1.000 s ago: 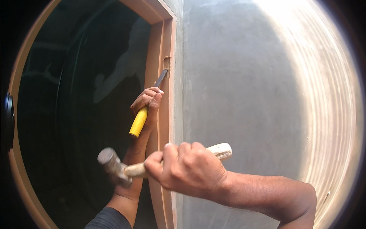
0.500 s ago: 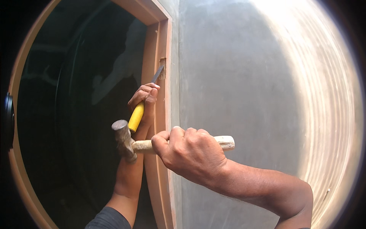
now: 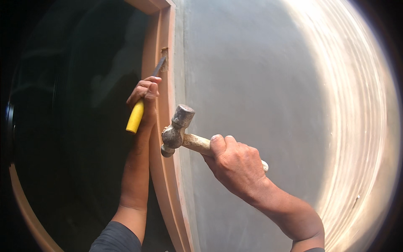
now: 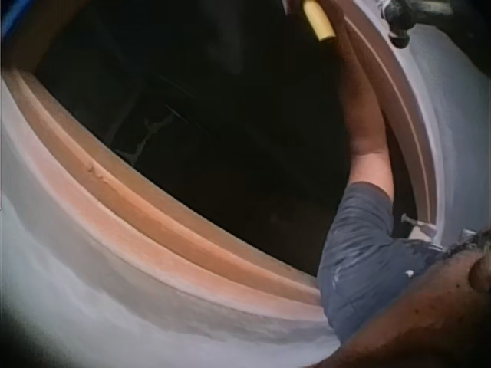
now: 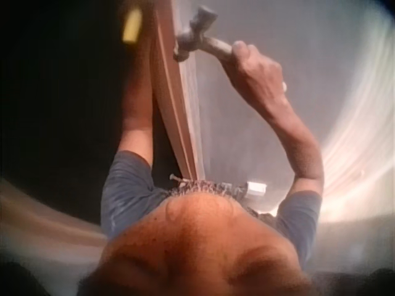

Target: The person uses a chisel and hammer to carve a rectangular recess into a wooden door frame. They repeatedly position the chisel and strike it with the hammer to remove wood chips, then clear debris by hand.

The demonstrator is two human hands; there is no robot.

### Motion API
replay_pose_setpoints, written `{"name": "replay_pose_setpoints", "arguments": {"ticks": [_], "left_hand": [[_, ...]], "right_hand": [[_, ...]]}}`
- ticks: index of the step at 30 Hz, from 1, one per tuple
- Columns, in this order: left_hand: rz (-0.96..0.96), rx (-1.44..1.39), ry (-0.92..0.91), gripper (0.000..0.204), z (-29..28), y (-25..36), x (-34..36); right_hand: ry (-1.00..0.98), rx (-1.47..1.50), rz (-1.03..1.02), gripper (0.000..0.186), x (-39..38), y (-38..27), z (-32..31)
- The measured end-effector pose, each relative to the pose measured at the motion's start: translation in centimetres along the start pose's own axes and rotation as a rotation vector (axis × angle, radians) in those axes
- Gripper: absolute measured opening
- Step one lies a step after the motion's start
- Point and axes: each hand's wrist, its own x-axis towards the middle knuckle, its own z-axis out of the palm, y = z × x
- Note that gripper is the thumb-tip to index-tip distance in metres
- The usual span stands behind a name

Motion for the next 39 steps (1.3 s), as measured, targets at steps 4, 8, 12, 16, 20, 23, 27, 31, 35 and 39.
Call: {"name": "replay_pose_setpoints", "arguments": {"ticks": [4,8,12,16,20,23,27,31,35,39], "left_hand": [[-0.022,-0.016,-0.024,0.030,-0.6,-0.4,0.0],[0.023,-0.029,0.021,0.029,-1.4,-0.6,0.1],[-0.003,-0.053,0.024,0.028,-1.0,-0.3,0.1],[-0.040,-0.081,-0.004,0.028,-0.3,-0.9,-0.6],[-0.076,-0.068,0.020,0.031,-0.1,-0.7,-0.7],[-0.072,-0.024,0.022,0.033,-0.7,-0.3,-0.6],[-0.072,-0.033,0.020,0.035,-0.8,-0.4,-0.2],[-0.137,-0.083,0.054,0.039,-1.1,-0.2,1.3],[-0.242,-0.064,0.048,0.049,-1.9,0.3,4.3],[-0.229,-0.100,-0.024,0.054,-2.0,-0.6,7.0]], "right_hand": [[-0.023,0.301,0.180,0.027,-3.3,0.7,1.8],[-0.048,0.861,0.477,0.020,-9.0,-0.5,3.4],[0.008,0.903,0.690,0.024,-15.0,-3.1,5.4],[0.037,1.101,0.887,0.028,-17.5,-5.0,4.3],[-0.112,1.267,1.143,0.033,-20.3,-5.0,4.1],[-0.158,1.378,1.123,0.032,-21.9,-4.3,4.7],[-0.287,1.338,1.209,0.024,-23.8,-4.1,3.7],[-0.301,1.320,1.219,0.021,-25.9,-3.9,4.2],[-0.226,1.190,1.216,0.022,-27.6,-4.8,5.3],[-0.145,1.148,1.287,0.023,-28.0,-5.9,6.2]]}}
